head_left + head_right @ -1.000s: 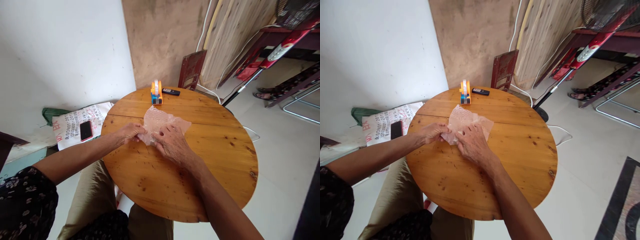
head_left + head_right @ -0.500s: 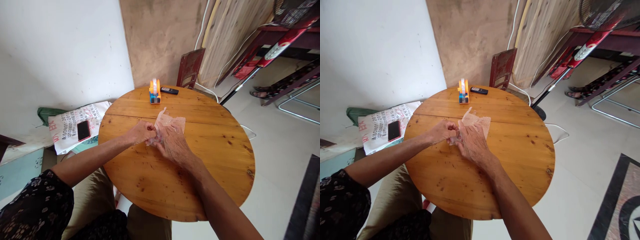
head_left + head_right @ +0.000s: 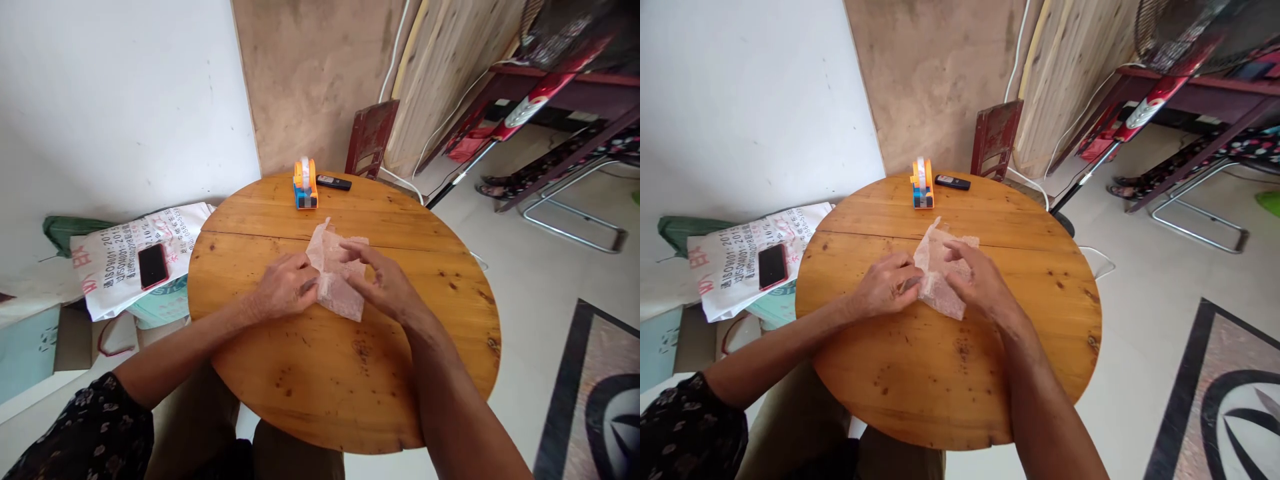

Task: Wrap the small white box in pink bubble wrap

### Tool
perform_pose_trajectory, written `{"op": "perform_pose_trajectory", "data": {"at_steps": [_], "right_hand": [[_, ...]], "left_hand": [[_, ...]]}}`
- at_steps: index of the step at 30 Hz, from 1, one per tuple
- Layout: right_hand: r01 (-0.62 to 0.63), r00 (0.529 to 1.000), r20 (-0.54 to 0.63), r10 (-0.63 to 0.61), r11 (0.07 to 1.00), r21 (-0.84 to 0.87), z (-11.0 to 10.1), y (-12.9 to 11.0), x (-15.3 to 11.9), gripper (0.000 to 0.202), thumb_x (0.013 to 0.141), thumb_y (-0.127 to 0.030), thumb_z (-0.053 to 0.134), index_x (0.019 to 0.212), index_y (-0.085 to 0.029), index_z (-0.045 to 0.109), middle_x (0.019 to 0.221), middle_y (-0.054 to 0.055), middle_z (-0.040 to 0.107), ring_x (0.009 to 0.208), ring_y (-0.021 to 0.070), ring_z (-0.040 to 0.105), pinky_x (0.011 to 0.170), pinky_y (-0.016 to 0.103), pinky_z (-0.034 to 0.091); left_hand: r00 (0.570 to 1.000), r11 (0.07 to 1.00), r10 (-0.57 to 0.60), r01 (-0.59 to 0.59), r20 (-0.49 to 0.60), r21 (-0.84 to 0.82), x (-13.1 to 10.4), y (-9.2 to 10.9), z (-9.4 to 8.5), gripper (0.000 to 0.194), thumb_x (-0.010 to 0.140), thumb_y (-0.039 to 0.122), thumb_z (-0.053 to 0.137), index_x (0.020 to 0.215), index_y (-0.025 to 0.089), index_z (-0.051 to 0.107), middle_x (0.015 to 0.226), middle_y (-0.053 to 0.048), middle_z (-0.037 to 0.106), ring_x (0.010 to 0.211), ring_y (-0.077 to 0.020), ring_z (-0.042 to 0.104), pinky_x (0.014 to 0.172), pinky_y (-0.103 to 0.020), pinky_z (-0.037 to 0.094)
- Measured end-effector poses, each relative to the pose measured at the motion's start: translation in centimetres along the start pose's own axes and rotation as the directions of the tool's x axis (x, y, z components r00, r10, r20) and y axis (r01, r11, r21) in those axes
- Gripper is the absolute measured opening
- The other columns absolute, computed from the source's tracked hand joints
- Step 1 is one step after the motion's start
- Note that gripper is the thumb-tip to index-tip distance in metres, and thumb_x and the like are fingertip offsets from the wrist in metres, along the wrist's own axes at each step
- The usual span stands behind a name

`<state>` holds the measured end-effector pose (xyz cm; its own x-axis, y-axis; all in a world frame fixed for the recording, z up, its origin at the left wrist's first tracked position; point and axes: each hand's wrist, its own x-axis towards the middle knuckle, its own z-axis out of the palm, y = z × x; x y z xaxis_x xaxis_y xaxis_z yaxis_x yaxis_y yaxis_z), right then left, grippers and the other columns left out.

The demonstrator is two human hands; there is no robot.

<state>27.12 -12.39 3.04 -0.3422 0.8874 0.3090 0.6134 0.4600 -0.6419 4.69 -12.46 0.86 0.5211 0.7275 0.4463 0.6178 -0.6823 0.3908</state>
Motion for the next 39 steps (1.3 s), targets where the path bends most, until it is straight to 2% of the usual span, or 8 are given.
{"op": "perform_pose_trajectory", "data": {"at_steps": [4,10,14,18,23,29,34,39], "right_hand": [[-0.266,0.964,-0.01,0.266,0.964,-0.025,-1.5,1.1,0.3,0.029,0.082,-0.043,0.059,0.096,-0.019,0.068,0.087,0.006,0.072,0.075,0.0202,0.064,0.067,0.033,0.049],[-0.427,0.873,0.131,0.471,0.865,-0.265,-2.8,-0.5,-1.7,0.046,0.083,-0.062,0.052,0.062,-0.021,0.058,0.057,0.001,0.057,0.054,0.0155,0.049,0.051,0.029,0.033],[-0.547,0.789,0.092,0.607,0.764,-0.343,-1.9,-1.6,-3.5,0.051,0.081,-0.068,0.05,0.061,-0.022,0.056,0.057,0.002,0.058,0.055,0.0176,0.051,0.052,0.03,0.033],[-0.613,0.775,-0.05,0.63,0.731,-0.3,0.3,-1.5,-4.1,0.044,0.079,-0.064,0.053,0.067,-0.022,0.059,0.065,0.004,0.064,0.062,0.02,0.057,0.058,0.031,0.038],[-0.623,0.781,-0.141,0.608,0.774,-0.113,2.2,-1.3,-4.2,0.035,0.078,-0.056,0.055,0.071,-0.021,0.056,0.067,0.002,0.061,0.062,0.0181,0.054,0.058,0.029,0.038],[-0.53,0.796,-0.214,0.566,0.822,0.207,3.9,-1.2,-4.5,0.028,0.071,-0.047,0.062,0.068,-0.021,0.052,0.062,-0.001,0.053,0.059,0.0143,0.047,0.055,0.026,0.037],[-0.459,0.743,-0.321,0.587,0.796,0.395,5.0,-2.0,-4.1,0.024,0.07,-0.041,0.066,0.068,-0.021,0.053,0.059,-0.003,0.051,0.054,0.0117,0.044,0.052,0.025,0.035],[-0.401,0.744,-0.262,0.614,0.725,0.561,5.2,-3.9,-2.7,0.026,0.067,-0.041,0.071,0.068,-0.021,0.055,0.057,-0.005,0.053,0.05,0.0096,0.044,0.049,0.024,0.036]], "left_hand": [[0.989,0.996,0.058,-0.067,-0.134,-0.061,-0.7,-0.7,1.3,0.014,0.08,0.019,0.057,0.091,0.018,0.066,0.11,-0.013,0.066,0.099,-0.0242,0.061,0.089,-0.039,0.048],[0.979,0.967,0.094,-0.133,-0.183,-0.216,-0.8,-1.1,2.1,0.014,0.082,0.013,0.054,0.093,0.017,0.061,0.111,-0.015,0.069,0.106,-0.0248,0.064,0.092,-0.038,0.052],[0.98,0.96,0.094,-0.136,-0.178,-0.243,-0.9,-1.1,2.4,0.016,0.081,0.01,0.053,0.093,0.017,0.061,0.113,-0.015,0.07,0.11,-0.026,0.065,0.096,-0.041,0.051],[0.984,0.963,0.08,-0.118,-0.159,-0.244,-1.0,-1.2,2.5,0.016,0.082,0.011,0.053,0.095,0.017,0.061,0.113,-0.015,0.07,0.111,-0.0263,0.065,0.098,-0.042,0.051],[0.985,0.97,0.084,-0.116,-0.153,-0.214,-0.9,-1.2,2.5,0.014,0.084,0.012,0.053,0.094,0.018,0.06,0.116,-0.014,0.07,0.112,-0.0259,0.065,0.099,-0.042,0.052],[0.977,0.966,0.093,-0.135,-0.19,-0.22,-1.0,-1.1,2.6,0.013,0.084,0.012,0.053,0.094,0.017,0.06,0.124,-0.016,0.067,0.114,-0.0258,0.065,0.096,-0.04,0.054],[0.972,0.972,0.131,-0.165,-0.197,-0.166,-0.9,-1.4,2.7,0.014,0.086,0.014,0.052,0.094,0.018,0.062,0.114,-0.01,0.071,0.112,-0.0241,0.064,0.096,-0.04,0.05],[0.982,0.992,0.114,-0.121,-0.147,-0.038,-0.8,-1.2,2.0,0.01,0.086,0.02,0.056,0.091,0.02,0.066,0.108,-0.005,0.074,0.109,-0.0269,0.06,0.09,-0.043,0.043]]}}
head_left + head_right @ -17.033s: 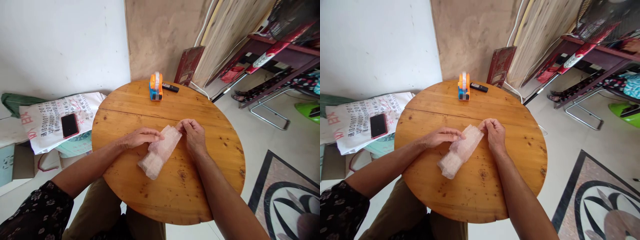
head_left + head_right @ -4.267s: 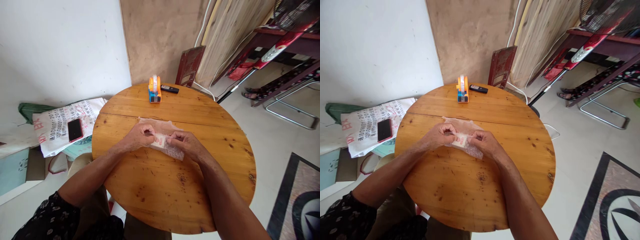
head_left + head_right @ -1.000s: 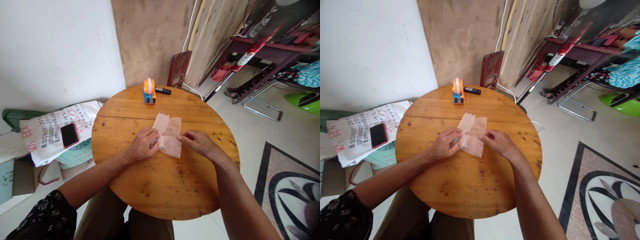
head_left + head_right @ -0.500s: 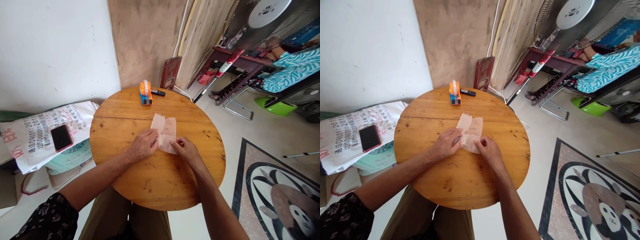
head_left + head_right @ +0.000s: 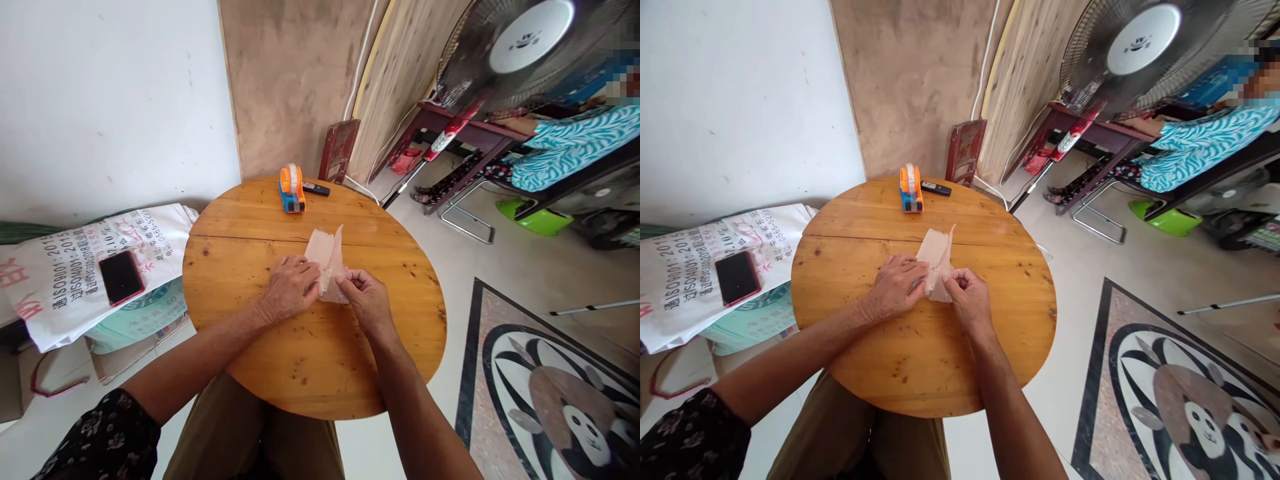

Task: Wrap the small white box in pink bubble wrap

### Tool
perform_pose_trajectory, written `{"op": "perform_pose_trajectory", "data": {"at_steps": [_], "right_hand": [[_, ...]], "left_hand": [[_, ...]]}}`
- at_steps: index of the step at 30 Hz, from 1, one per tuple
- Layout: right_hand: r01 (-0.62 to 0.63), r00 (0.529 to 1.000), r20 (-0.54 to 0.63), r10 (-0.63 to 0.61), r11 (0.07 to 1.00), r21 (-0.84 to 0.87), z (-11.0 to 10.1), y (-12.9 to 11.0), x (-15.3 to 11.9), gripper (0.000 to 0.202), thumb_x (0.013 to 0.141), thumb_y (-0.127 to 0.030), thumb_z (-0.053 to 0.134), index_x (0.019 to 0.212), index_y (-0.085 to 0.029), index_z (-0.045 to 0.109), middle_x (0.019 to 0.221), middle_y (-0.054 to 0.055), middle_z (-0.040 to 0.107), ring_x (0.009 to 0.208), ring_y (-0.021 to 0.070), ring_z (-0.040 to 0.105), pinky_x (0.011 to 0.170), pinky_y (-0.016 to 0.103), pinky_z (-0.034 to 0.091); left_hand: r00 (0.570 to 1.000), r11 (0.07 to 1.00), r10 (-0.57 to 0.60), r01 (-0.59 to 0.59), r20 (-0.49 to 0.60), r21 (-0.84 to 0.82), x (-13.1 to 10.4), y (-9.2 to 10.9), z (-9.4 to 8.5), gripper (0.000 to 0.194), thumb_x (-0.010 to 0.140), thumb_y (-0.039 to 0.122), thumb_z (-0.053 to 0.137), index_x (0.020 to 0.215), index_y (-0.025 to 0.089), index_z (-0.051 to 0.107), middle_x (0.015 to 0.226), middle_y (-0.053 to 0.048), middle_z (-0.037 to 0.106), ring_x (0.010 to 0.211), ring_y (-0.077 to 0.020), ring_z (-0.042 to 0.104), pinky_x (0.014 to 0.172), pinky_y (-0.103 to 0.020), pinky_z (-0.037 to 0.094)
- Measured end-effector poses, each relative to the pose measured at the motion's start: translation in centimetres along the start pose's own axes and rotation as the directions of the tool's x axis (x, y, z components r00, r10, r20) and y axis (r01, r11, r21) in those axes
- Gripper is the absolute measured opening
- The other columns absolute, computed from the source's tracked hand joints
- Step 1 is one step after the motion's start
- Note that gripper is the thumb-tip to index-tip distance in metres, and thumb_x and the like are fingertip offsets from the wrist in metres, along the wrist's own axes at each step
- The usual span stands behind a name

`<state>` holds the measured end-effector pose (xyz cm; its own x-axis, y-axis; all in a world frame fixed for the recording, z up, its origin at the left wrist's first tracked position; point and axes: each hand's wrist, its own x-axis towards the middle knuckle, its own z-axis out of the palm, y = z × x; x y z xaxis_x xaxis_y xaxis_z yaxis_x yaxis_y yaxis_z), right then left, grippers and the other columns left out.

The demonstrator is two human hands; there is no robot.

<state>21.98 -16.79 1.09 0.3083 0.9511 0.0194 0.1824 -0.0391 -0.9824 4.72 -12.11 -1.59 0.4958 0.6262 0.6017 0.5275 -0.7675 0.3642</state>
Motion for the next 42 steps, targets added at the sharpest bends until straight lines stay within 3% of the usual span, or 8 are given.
{"op": "perform_pose_trajectory", "data": {"at_steps": [12,18,22,24,27,30,35,42], "right_hand": [[-0.064,0.986,0.149,0.077,0.994,-0.085,2.1,-3.0,0.1,0.023,0.071,-0.039,0.067,0.065,-0.017,0.061,0.051,-0.002,0.058,0.047,0.0092,0.05,0.046,0.021,0.041],[-0.136,0.954,0.257,0.157,0.986,-0.097,1.4,-4.0,-0.3,0.029,0.068,-0.029,0.065,0.093,-0.016,0.072,0.078,0.004,0.068,0.065,0.0138,0.062,0.055,0.026,0.053],[0.03,0.954,0.295,0.061,0.954,-0.297,1.7,-3.3,0.0,0.032,0.071,-0.025,0.059,0.099,-0.017,0.072,0.076,0.002,0.066,0.059,0.013,0.057,0.049,0.024,0.045],[0.183,0.954,0.296,-0.045,0.869,-0.459,2.1,-3.1,0.2,0.026,0.072,-0.022,0.056,0.093,-0.018,0.072,0.071,0.001,0.064,0.056,0.0123,0.052,0.051,0.024,0.041],[0.313,0.939,0.325,-0.114,0.676,-0.667,2.7,-3.3,0.6,0.022,0.074,-0.017,0.055,0.088,-0.019,0.072,0.073,0.002,0.067,0.059,0.0139,0.054,0.058,0.026,0.039],[0.363,0.917,0.388,-0.093,0.6,-0.713,2.7,-3.7,0.8,0.03,0.075,-0.014,0.053,0.098,-0.02,0.072,0.08,0.005,0.07,0.066,0.0167,0.058,0.061,0.026,0.039],[0.389,0.877,0.47,-0.099,0.719,-0.576,1.6,-3.0,1.0,0.056,0.075,-0.01,0.048,0.13,-0.016,0.056,0.091,0.006,0.07,0.069,0.0163,0.058,0.064,0.027,0.043],[0.291,0.872,0.477,-0.11,0.9,-0.325,1.0,-2.0,1.4,0.063,0.074,-0.014,0.051,0.137,-0.02,0.046,0.101,0.006,0.065,0.06,0.0108,0.05,0.057,0.025,0.043]], "left_hand": [[0.994,0.99,-0.062,0.073,0.089,-0.12,0.5,0.2,0.0,0.012,0.087,0.017,0.054,0.089,0.018,0.065,0.097,-0.005,0.073,0.086,-0.0199,0.058,0.079,-0.032,0.044],[0.976,0.93,-0.198,0.215,0.089,-0.298,0.4,0.1,0.3,0.012,0.08,0.017,0.059,0.09,0.018,0.064,0.087,-0.006,0.071,0.084,-0.0207,0.059,0.076,-0.033,0.047],[0.93,0.79,-0.338,0.363,0.142,-0.495,0.5,-0.1,-0.2,0.037,0.071,0.011,0.06,0.107,0.018,0.058,0.091,-0.004,0.067,0.078,-0.0169,0.06,0.072,-0.03,0.048],[0.893,0.687,-0.396,0.442,0.212,-0.578,0.6,-0.2,-0.5,0.043,0.07,0.01,0.059,0.112,0.017,0.054,0.082,0.0,0.063,0.068,-0.0132,0.056,0.066,-0.026,0.046],[0.85,0.605,-0.458,0.513,0.261,-0.609,0.8,-0.2,-0.8,0.037,0.073,0.016,0.063,0.11,0.017,0.054,0.07,0.005,0.052,0.061,-0.0107,0.05,0.062,-0.025,0.042],[0.835,0.608,-0.494,0.531,0.242,-0.59,1.0,0.0,-0.7,0.031,0.077,0.028,0.068,0.103,0.017,0.057,0.069,0.005,0.049,0.062,-0.0107,0.049,0.063,-0.026,0.041],[0.846,0.639,-0.488,0.512,0.212,-0.574,1.1,0.3,-0.2,0.03,0.078,0.033,0.07,0.1,0.017,0.057,0.074,0.004,0.053,0.063,-0.01,0.049,0.062,-0.025,0.04],[0.866,0.699,-0.467,0.485,0.178,-0.525,0.9,0.1,0.5,0.031,0.072,0.024,0.071,0.098,0.017,0.055,0.08,0.003,0.056,0.065,-0.0092,0.049,0.06,-0.023,0.04]]}}
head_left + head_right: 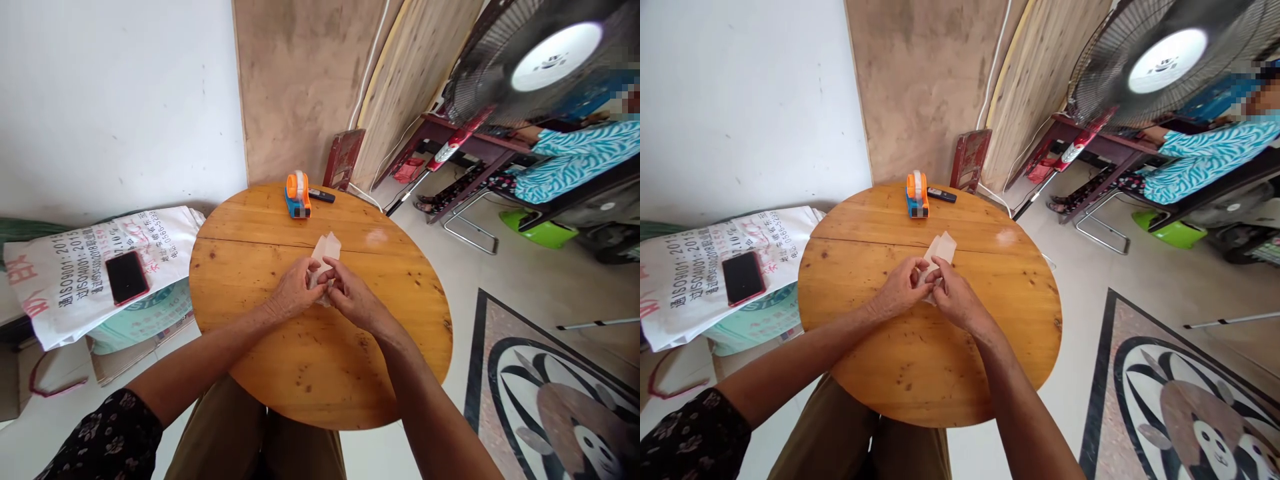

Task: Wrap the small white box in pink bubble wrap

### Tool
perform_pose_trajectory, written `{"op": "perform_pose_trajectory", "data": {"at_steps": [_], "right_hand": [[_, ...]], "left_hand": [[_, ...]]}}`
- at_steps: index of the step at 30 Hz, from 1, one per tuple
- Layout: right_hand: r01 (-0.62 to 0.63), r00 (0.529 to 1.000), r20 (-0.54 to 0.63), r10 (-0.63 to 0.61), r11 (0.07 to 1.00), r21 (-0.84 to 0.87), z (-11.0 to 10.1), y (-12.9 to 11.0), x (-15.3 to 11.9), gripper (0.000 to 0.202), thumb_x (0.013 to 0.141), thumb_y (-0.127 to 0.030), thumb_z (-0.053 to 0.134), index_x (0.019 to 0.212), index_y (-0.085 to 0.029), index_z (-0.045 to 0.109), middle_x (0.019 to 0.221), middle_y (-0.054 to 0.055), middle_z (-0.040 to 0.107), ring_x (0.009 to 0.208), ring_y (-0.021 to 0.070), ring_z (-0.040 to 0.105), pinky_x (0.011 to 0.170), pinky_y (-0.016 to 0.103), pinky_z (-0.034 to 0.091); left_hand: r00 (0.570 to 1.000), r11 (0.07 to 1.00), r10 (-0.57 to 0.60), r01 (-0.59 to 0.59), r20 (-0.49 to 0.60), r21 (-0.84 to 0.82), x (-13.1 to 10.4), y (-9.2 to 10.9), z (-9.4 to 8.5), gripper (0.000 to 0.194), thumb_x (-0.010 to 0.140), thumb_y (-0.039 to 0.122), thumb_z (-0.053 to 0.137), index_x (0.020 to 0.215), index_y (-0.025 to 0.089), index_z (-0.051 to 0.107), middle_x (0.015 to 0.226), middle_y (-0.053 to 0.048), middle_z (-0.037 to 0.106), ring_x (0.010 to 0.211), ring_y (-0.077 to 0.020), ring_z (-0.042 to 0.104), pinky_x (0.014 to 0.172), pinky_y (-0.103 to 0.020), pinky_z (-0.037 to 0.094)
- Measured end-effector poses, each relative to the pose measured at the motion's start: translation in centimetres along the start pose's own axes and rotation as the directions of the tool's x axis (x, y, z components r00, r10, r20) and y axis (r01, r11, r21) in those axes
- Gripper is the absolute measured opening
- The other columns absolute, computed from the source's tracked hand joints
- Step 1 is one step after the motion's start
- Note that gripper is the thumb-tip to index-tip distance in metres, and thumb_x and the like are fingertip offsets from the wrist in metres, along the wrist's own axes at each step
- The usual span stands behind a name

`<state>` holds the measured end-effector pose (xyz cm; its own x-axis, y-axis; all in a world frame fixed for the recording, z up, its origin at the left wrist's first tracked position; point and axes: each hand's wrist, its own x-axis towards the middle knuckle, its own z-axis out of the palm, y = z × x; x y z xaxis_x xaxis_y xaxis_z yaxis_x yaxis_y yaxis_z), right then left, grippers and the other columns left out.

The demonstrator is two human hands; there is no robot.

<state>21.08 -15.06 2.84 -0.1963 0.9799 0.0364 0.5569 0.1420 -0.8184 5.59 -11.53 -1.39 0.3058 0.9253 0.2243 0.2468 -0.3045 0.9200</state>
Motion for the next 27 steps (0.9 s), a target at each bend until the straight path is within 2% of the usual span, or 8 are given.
{"op": "perform_pose_trajectory", "data": {"at_steps": [4,8,13,16,18,21,24,27], "right_hand": [[-0.028,0.991,-0.122,0.055,0.977,0.211,-1.0,0.7,-0.4,0.042,0.08,-0.03,0.059,0.12,-0.021,0.056,0.094,0.003,0.062,0.059,0.0099,0.051,0.054,0.025,0.045],[-0.019,0.966,-0.254,0.036,0.997,0.07,-2.0,2.0,-0.4,0.024,0.081,-0.037,0.062,0.095,-0.019,0.068,0.078,0.001,0.064,0.06,0.0131,0.052,0.058,0.028,0.045],[0.137,0.975,-0.158,-0.155,0.983,-0.122,-1.4,2.6,0.4,0.02,0.086,-0.032,0.057,0.092,-0.023,0.074,0.09,0.006,0.071,0.083,0.0199,0.064,0.076,0.033,0.049],[0.158,0.976,-0.118,-0.183,0.967,-0.198,-1.0,2.6,0.6,0.024,0.088,-0.03,0.054,0.096,-0.023,0.076,0.089,0.007,0.07,0.084,0.0207,0.064,0.075,0.033,0.048],[0.147,0.981,-0.091,-0.171,0.964,-0.223,-0.9,2.7,0.7,0.026,0.09,-0.031,0.052,0.096,-0.024,0.076,0.087,0.007,0.069,0.081,0.0204,0.064,0.074,0.033,0.048],[0.157,0.983,-0.071,-0.172,0.97,-0.184,-1.0,2.7,0.8,0.027,0.09,-0.032,0.051,0.092,-0.024,0.077,0.082,0.006,0.068,0.079,0.0203,0.063,0.073,0.033,0.048],[0.161,0.982,-0.086,-0.166,0.985,-0.058,-1.2,2.8,0.9,0.025,0.087,-0.034,0.055,0.086,-0.023,0.077,0.082,0.006,0.07,0.081,0.0209,0.064,0.075,0.034,0.05],[0.089,0.984,-0.162,-0.079,0.994,0.06,-2.0,3.4,1.3,0.021,0.081,-0.037,0.061,0.086,-0.023,0.076,0.086,0.005,0.074,0.081,0.0209,0.066,0.077,0.035,0.053]], "left_hand": [[1.0,1.0,-0.025,0.025,0.004,0.0,-0.1,0.0,0.0,0.034,0.07,0.019,0.07,0.1,0.017,0.055,0.078,0.004,0.056,0.063,-0.0087,0.049,0.06,-0.023,0.041],[1.0,1.0,-0.007,0.007,0.008,0.026,-0.2,0.2,-0.1,0.032,0.07,0.016,0.068,0.1,0.017,0.057,0.08,0.003,0.057,0.064,-0.0093,0.049,0.063,-0.024,0.042],[0.999,0.998,0.038,-0.037,-0.019,0.057,-0.6,0.4,0.0,0.027,0.072,0.017,0.067,0.099,0.016,0.059,0.084,0.001,0.058,0.065,-0.01,0.049,0.064,-0.025,0.044],[0.996,0.993,0.076,-0.073,-0.04,0.089,-0.9,0.4,0.1,0.025,0.075,0.018,0.065,0.1,0.017,0.061,0.093,-0.003,0.06,0.067,-0.0111,0.052,0.065,-0.026,0.047],[0.99,0.984,0.138,-0.133,-0.04,0.115,-1.1,0.4,0.2,0.027,0.077,0.017,0.063,0.104,0.018,0.061,0.11,-0.008,0.061,0.079,-0.0144,0.058,0.074,-0.029,0.051],[0.965,0.957,0.262,-0.26,-0.004,0.127,-1.2,0.4,0.2,0.028,0.081,0.015,0.059,0.108,0.019,0.063,0.119,-0.01,0.062,0.102,-0.02,0.061,0.09,-0.034,0.052],[0.953,0.944,0.302,-0.301,0.016,0.132,-1.0,0.3,0.3,0.023,0.083,0.016,0.057,0.104,0.02,0.065,0.104,-0.008,0.067,0.098,-0.0198,0.063,0.09,-0.034,0.052],[0.958,0.944,0.288,-0.285,0.006,0.167,-1.0,0.1,0.4,0.017,0.083,0.017,0.057,0.097,0.019,0.066,0.098,-0.008,0.068,0.092,-0.02,0.064,0.085,-0.034,0.054]]}}
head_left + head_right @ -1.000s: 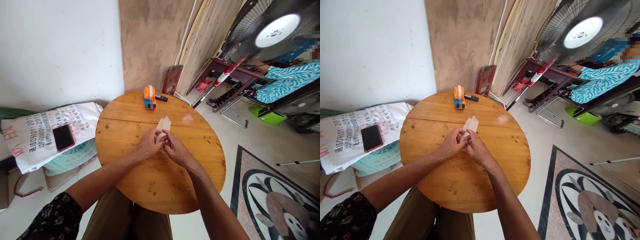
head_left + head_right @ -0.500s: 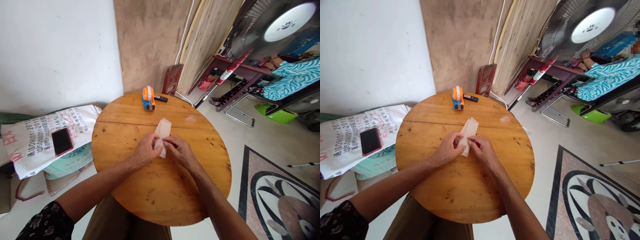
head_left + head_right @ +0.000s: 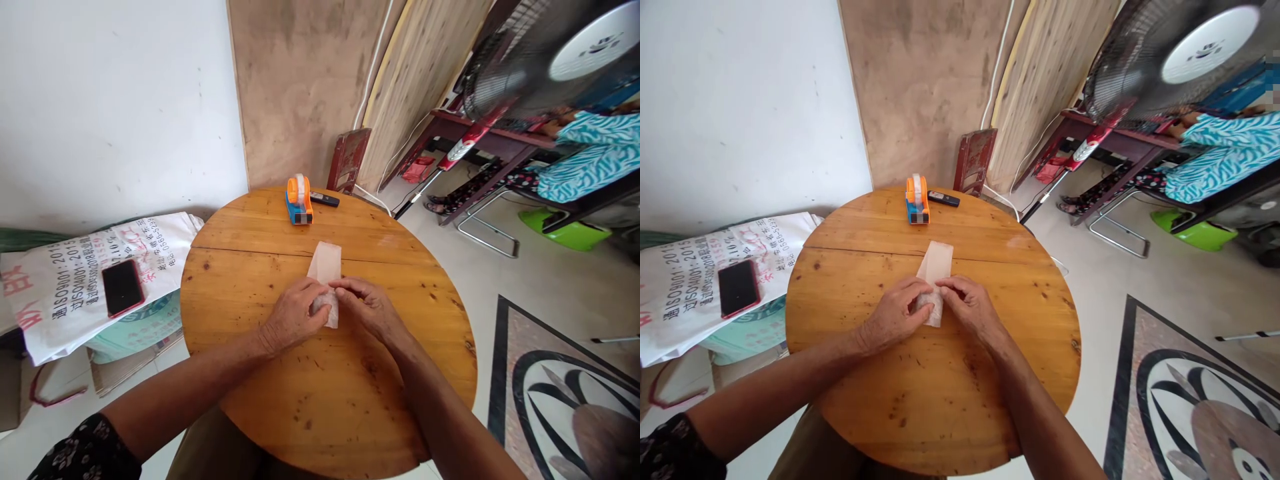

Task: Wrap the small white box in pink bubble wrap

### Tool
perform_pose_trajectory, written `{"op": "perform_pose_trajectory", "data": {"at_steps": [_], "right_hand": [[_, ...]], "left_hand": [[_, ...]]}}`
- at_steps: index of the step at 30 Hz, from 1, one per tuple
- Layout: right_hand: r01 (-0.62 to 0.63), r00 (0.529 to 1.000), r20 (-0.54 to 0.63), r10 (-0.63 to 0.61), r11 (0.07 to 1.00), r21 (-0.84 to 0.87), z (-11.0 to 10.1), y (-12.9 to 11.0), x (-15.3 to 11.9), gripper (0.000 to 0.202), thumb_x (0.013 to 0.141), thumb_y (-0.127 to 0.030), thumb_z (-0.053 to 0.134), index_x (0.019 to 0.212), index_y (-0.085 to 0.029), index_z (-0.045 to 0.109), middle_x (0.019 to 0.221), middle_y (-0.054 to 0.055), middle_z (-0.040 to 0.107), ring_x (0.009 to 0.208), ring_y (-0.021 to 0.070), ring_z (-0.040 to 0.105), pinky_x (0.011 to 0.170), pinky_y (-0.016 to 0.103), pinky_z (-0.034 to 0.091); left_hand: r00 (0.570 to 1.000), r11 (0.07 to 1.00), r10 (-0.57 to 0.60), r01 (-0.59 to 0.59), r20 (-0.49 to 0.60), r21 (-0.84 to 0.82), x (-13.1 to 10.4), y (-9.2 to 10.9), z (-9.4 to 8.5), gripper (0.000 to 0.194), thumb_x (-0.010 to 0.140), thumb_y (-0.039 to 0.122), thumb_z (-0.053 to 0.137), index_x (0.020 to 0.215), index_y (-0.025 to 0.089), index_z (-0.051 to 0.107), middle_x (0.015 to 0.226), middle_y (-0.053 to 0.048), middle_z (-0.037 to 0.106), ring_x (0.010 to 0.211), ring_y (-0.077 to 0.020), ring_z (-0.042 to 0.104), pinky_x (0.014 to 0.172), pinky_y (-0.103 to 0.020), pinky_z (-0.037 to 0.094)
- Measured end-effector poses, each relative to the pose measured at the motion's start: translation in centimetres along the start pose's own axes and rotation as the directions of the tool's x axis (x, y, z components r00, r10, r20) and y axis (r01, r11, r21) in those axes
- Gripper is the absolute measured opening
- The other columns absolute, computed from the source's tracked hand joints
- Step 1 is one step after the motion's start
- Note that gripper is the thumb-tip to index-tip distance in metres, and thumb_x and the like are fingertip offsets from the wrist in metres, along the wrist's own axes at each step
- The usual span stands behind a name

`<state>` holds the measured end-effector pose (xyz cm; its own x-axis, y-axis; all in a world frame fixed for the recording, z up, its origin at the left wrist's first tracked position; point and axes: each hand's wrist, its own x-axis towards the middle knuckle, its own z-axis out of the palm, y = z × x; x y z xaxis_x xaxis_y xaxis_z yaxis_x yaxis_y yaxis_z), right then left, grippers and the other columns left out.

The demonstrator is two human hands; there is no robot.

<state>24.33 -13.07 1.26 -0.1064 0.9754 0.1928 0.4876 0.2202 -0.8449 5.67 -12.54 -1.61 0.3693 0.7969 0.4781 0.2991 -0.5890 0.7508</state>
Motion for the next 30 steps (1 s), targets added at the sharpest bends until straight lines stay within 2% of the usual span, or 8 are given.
{"op": "perform_pose_trajectory", "data": {"at_steps": [2,4,6,8,14,20,24,30], "right_hand": [[-0.122,0.988,-0.085,0.127,0.991,0.055,-0.8,0.6,0.6,0.023,0.077,-0.039,0.065,0.089,-0.021,0.074,0.081,0.004,0.073,0.071,0.0186,0.065,0.068,0.032,0.053],[-0.276,0.945,-0.145,0.294,0.952,0.13,-1.5,1.1,1.5,0.029,0.072,-0.039,0.07,0.092,-0.018,0.071,0.075,0.004,0.071,0.058,0.0159,0.062,0.051,0.027,0.049],[-0.403,0.892,-0.127,0.434,0.891,0.21,-2.0,1.4,2.6,0.035,0.066,-0.038,0.076,0.093,-0.016,0.068,0.079,0.006,0.071,0.054,0.0146,0.061,0.038,0.023,0.04],[-0.465,0.869,-0.044,0.492,0.845,0.262,-2.1,1.4,3.8,0.037,0.063,-0.038,0.079,0.089,-0.015,0.067,0.084,0.008,0.072,0.053,0.0128,0.06,0.033,0.021,0.035],[-0.445,0.895,0.12,0.429,0.868,0.221,-0.2,1.2,5.7,0.035,0.061,-0.043,0.081,0.077,-0.016,0.067,0.047,-0.005,0.053,0.037,0.0066,0.037,0.032,0.02,0.025],[-0.286,0.957,0.047,0.285,0.917,0.277,1.5,2.5,5.9,0.027,0.06,-0.038,0.076,0.075,-0.017,0.068,0.066,-0.002,0.064,0.057,0.0124,0.053,0.051,0.023,0.042],[-0.203,0.975,-0.041,0.217,0.955,0.218,2.0,2.6,5.9,0.021,0.062,-0.036,0.073,0.072,-0.018,0.066,0.064,-0.003,0.061,0.06,0.0134,0.053,0.056,0.024,0.043],[-0.222,0.97,0.027,0.24,0.844,0.489,1.6,0.4,5.1,0.032,0.059,-0.038,0.079,0.082,-0.02,0.067,0.077,-0.002,0.068,0.068,0.0151,0.058,0.068,0.029,0.049]], "left_hand": [[1.0,1.0,-0.009,0.008,0.004,0.014,0.0,-0.1,0.1,0.016,0.081,0.018,0.058,0.095,0.018,0.066,0.097,-0.008,0.068,0.091,-0.02,0.064,0.082,-0.033,0.054],[1.0,1.0,-0.014,0.013,0.005,0.017,0.0,-0.1,0.1,0.016,0.081,0.018,0.059,0.095,0.018,0.066,0.097,-0.008,0.068,0.09,-0.0197,0.064,0.079,-0.032,0.054],[1.0,1.0,-0.006,0.007,-0.003,0.015,-0.1,-0.2,0.2,0.016,0.081,0.018,0.058,0.096,0.017,0.066,0.097,-0.009,0.068,0.09,-0.0198,0.064,0.079,-0.032,0.054],[1.0,1.0,0.005,-0.005,-0.013,0.013,-0.1,-0.2,0.2,0.016,0.081,0.017,0.058,0.095,0.017,0.066,0.097,-0.009,0.068,0.091,-0.02,0.064,0.08,-0.032,0.054],[1.0,1.0,-0.006,0.006,-0.001,0.019,0.0,-0.1,0.0,0.015,0.081,0.017,0.059,0.094,0.019,0.067,0.097,-0.007,0.069,0.09,-0.0192,0.065,0.084,-0.033,0.055],[0.999,0.999,0.042,-0.041,-0.014,0.033,0.0,-0.2,0.0,0.017,0.082,0.018,0.058,0.097,0.019,0.067,0.109,-0.009,0.069,0.098,-0.02,0.066,0.087,-0.032,0.055],[0.999,0.998,0.031,-0.031,0.009,0.05,0.1,-0.1,-0.1,0.018,0.081,0.016,0.058,0.096,0.018,0.067,0.1,-0.007,0.07,0.087,-0.0181,0.067,0.08,-0.031,0.056],[0.998,0.997,-0.046,0.043,0.033,0.065,0.3,0.0,-0.3,0.019,0.077,0.016,0.059,0.094,0.019,0.067,0.093,-0.004,0.069,0.073,-0.0139,0.061,0.07,-0.027,0.053]]}}
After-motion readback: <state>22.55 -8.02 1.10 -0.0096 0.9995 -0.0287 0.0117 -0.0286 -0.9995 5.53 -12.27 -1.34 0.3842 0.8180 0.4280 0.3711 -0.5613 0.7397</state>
